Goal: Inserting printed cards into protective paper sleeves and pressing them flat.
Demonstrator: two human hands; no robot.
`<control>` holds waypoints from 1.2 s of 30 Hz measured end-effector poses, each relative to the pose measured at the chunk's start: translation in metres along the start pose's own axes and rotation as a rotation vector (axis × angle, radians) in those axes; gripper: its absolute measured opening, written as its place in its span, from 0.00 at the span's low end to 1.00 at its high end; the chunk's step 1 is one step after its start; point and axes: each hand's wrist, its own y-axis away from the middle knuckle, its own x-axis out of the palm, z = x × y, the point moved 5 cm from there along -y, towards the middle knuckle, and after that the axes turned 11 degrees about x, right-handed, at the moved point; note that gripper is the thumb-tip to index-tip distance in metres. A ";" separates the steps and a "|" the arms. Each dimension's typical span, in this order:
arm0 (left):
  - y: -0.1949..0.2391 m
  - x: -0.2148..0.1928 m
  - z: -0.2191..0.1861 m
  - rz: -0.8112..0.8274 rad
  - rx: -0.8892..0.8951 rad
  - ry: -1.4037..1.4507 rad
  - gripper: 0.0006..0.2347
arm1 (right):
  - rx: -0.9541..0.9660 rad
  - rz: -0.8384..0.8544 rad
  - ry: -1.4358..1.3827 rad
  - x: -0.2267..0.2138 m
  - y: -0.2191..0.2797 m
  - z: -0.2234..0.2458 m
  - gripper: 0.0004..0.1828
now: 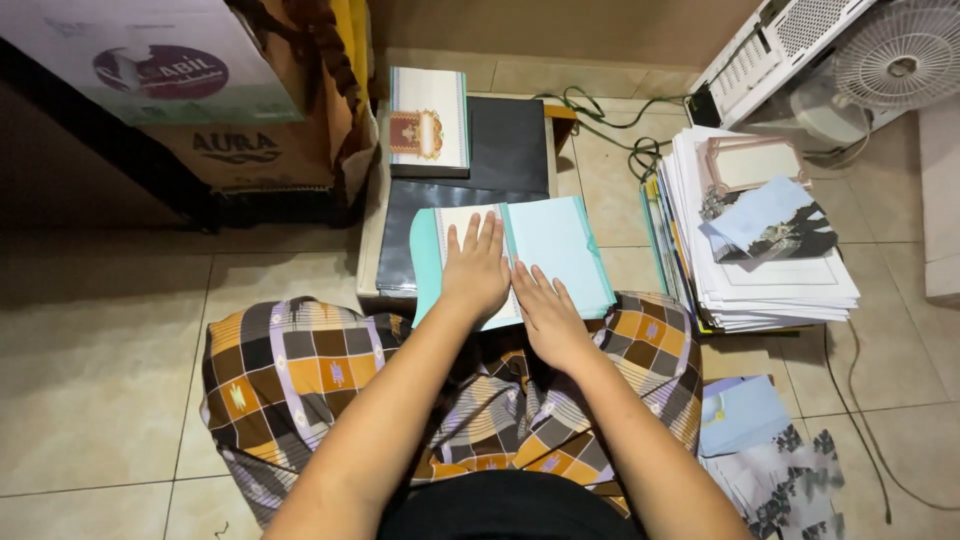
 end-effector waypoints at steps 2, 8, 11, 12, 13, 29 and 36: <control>0.006 0.006 -0.003 0.002 0.013 0.005 0.27 | -0.001 -0.030 0.029 0.005 -0.027 -0.010 0.31; 0.013 0.016 -0.004 0.032 0.022 -0.006 0.28 | -0.040 -0.142 0.069 0.000 -0.102 -0.014 0.30; 0.006 0.009 -0.002 0.032 0.015 -0.006 0.28 | -0.030 -0.146 0.067 -0.003 -0.093 -0.010 0.30; 0.004 0.004 -0.002 0.018 0.011 0.001 0.28 | -0.029 -0.141 0.077 -0.005 -0.084 -0.008 0.30; -0.007 0.004 0.004 0.018 0.015 0.001 0.28 | -0.025 -0.142 0.078 -0.007 -0.073 -0.006 0.30; 0.018 0.013 -0.013 0.022 -0.003 -0.004 0.29 | -0.012 -0.118 0.094 0.000 -0.111 -0.014 0.32; 0.030 -0.005 -0.021 -0.062 0.036 0.028 0.27 | -0.104 -0.363 -0.396 -0.013 -0.056 -0.021 0.23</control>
